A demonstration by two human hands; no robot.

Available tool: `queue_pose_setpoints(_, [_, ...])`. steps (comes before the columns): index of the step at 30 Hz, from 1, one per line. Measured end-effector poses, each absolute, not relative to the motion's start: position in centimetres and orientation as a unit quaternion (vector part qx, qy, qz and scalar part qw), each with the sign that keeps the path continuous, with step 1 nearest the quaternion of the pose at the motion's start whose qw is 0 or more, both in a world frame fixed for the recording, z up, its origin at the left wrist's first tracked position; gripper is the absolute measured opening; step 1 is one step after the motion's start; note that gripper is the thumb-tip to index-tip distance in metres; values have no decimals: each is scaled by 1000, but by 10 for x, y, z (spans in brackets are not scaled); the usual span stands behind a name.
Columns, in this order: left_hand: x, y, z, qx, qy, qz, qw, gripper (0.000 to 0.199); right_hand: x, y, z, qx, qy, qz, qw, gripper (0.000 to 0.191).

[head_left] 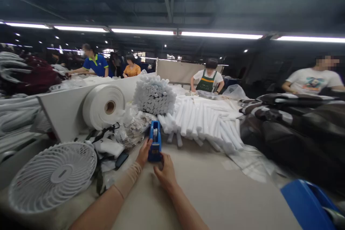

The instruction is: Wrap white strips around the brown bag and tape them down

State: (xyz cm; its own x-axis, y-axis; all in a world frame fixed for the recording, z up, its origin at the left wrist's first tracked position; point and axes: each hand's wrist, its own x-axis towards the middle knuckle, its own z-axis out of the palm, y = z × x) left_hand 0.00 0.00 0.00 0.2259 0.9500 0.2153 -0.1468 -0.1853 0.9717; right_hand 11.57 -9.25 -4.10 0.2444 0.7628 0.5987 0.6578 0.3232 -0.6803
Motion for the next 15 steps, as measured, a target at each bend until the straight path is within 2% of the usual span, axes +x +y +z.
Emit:
queue_pose_setpoints(11, [0, -7, 5, 587, 408, 533, 452, 92, 105, -115, -33, -557, -660, 94, 495, 67])
queue_pose_setpoints(15, [-3, -7, 10, 598, 437, 533, 409, 93, 105, -115, -30, -553, -649, 114, 511, 61])
